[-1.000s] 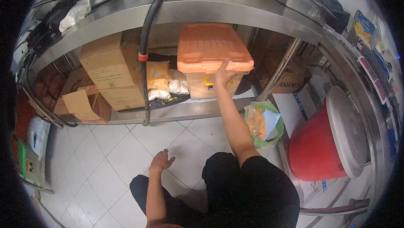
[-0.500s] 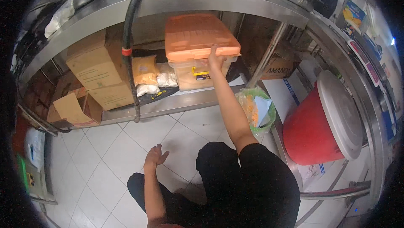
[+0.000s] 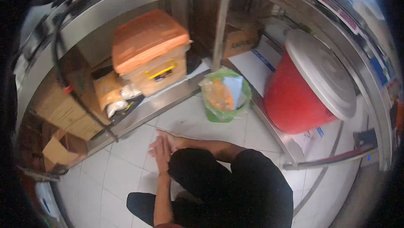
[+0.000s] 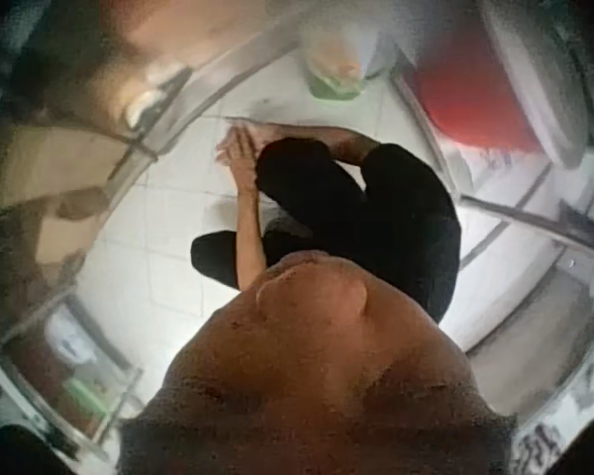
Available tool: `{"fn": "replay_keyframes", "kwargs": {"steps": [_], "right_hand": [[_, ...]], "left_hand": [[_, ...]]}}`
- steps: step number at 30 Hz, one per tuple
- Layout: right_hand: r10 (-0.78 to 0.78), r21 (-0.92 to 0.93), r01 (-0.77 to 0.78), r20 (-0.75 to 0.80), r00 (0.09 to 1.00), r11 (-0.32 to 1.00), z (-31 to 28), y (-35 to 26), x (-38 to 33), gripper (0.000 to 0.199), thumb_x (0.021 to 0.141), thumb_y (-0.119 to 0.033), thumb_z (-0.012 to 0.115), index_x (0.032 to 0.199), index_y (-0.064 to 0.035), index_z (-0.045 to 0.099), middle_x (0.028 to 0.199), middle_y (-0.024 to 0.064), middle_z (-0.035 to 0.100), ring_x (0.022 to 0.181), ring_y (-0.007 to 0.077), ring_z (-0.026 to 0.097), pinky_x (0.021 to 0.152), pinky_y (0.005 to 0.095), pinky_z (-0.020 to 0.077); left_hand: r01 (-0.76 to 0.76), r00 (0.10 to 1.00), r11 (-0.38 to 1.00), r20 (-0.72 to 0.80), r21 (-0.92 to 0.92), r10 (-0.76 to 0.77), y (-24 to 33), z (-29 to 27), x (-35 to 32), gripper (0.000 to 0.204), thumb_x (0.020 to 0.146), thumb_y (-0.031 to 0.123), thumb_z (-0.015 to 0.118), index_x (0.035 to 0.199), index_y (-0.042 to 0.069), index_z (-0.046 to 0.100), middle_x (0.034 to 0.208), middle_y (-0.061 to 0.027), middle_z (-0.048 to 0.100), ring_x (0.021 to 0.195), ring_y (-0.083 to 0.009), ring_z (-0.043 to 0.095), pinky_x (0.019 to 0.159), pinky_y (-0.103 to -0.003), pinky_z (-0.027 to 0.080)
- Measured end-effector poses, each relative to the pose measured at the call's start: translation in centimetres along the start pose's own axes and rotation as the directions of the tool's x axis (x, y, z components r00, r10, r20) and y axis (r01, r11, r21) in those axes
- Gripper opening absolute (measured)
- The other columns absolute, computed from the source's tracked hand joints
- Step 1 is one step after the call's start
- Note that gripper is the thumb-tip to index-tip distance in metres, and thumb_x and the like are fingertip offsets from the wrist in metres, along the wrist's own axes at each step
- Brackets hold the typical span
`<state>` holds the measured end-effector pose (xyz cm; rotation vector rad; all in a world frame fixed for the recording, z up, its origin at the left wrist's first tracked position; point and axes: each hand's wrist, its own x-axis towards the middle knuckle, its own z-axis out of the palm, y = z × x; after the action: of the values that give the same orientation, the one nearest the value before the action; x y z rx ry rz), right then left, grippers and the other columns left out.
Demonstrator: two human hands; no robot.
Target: The person organizes sealed bags of food by taking them from a workspace, placing them into a plastic bin on a shelf, and then moving a large red container under the counter.
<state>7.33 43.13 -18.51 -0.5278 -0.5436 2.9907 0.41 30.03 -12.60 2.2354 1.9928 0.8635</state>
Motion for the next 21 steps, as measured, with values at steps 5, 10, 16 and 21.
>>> {"fn": "replay_keyframes", "kwargs": {"steps": [5, 10, 16, 21], "right_hand": [[0.028, 0.081, -0.032, 0.043, 0.999, 0.996, 2.3, -2.7, -3.0, 0.084, 0.094, -0.07, 0.036, 0.138, 0.0008, 0.046, 0.143, 0.0199, 0.048, 0.13, 0.0292, 0.047, 0.108, 0.0437, 0.0381], [-0.444, -0.758, 0.363, 0.109, 0.889, 0.542, -2.9, -1.8, -3.8, 0.065, 0.103, -0.051, 0.039, 0.144, -0.001, 0.041, 0.145, 0.0167, 0.046, 0.135, 0.0285, 0.042, 0.113, 0.0427, 0.0307], [-0.37, -0.882, 0.335, 0.448, 0.814, -0.331, -3.6, 4.3, -3.1, 0.049, 0.102, -0.028, 0.047, 0.139, 0.003, 0.042, 0.138, 0.0242, 0.049, 0.132, 0.0369, 0.045, 0.109, 0.0432, 0.0366], [-0.507, -0.995, -0.04, 0.011, 0.862, -0.09, -8.3, 5.2, -4.6, 0.04, 0.1, -0.03, 0.046, 0.124, 0.0014, 0.053, 0.128, 0.0231, 0.056, 0.113, 0.0407, 0.057, 0.097, 0.0501, 0.0434]], "left_hand": [[0.408, 0.886, 0.871, 0.109, 0.275, -0.45, -4.3, 0.9, -0.2, 0.069, 0.101, 0.051, 0.036, 0.152, 0.006, 0.027, 0.159, -0.0213, 0.023, 0.147, -0.0396, 0.02, 0.114, -0.066, 0.011], [0.645, 0.583, 0.279, 0.221, -0.711, -0.782, -7.6, 5.0, -1.0, 0.082, 0.096, 0.067, 0.03, 0.15, 0.005, 0.03, 0.157, -0.0201, 0.027, 0.145, -0.0373, 0.025, 0.115, -0.059, 0.016], [0.309, 0.309, -0.637, 0.707, -0.707, -0.636, -0.2, -0.6, 1.5, 0.085, 0.094, 0.068, 0.032, 0.146, 0.001, 0.037, 0.147, -0.0205, 0.042, 0.141, -0.0322, 0.034, 0.114, -0.052, 0.025], [0.338, 0.641, -0.019, 0.244, -0.941, -0.728, -3.0, -6.9, 0.8, 0.064, 0.101, 0.051, 0.027, 0.142, 0.004, 0.046, 0.145, -0.015, 0.049, 0.137, -0.0273, 0.041, 0.114, -0.049, 0.023]]}}
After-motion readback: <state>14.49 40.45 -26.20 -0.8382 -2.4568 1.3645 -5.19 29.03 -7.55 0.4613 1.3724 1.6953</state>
